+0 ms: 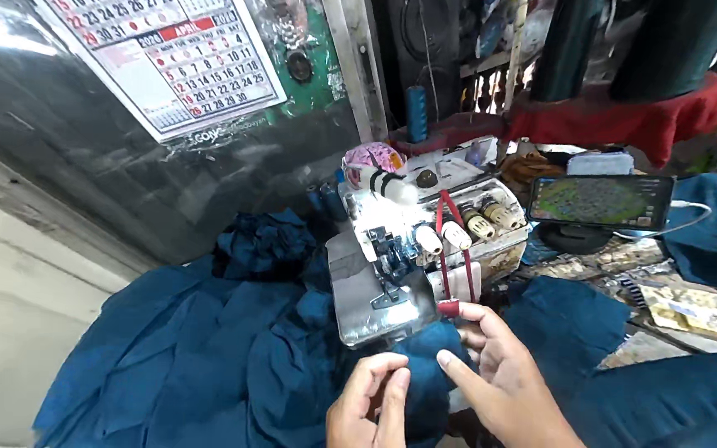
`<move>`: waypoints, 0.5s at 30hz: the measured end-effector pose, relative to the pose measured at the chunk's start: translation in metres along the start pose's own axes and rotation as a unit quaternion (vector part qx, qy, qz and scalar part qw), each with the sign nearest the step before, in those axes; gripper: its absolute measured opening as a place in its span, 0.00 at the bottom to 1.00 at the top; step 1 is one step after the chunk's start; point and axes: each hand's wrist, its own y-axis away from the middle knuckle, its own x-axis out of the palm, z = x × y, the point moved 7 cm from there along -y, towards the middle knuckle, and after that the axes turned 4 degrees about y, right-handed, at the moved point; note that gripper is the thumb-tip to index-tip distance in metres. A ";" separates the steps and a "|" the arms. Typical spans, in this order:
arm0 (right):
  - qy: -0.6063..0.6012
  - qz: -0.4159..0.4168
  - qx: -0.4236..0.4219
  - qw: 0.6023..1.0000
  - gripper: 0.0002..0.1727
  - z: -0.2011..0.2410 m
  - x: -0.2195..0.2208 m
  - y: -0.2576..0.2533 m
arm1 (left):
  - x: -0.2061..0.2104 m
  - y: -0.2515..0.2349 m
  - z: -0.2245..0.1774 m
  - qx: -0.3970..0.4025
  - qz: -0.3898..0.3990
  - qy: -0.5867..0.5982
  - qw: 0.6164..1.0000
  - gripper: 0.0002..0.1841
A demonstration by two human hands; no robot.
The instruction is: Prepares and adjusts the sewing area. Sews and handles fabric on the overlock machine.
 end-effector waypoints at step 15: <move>0.138 0.125 -0.051 0.981 0.28 0.040 -0.003 0.032 | -0.036 0.020 -0.018 -0.047 -0.008 0.046 0.998 0.15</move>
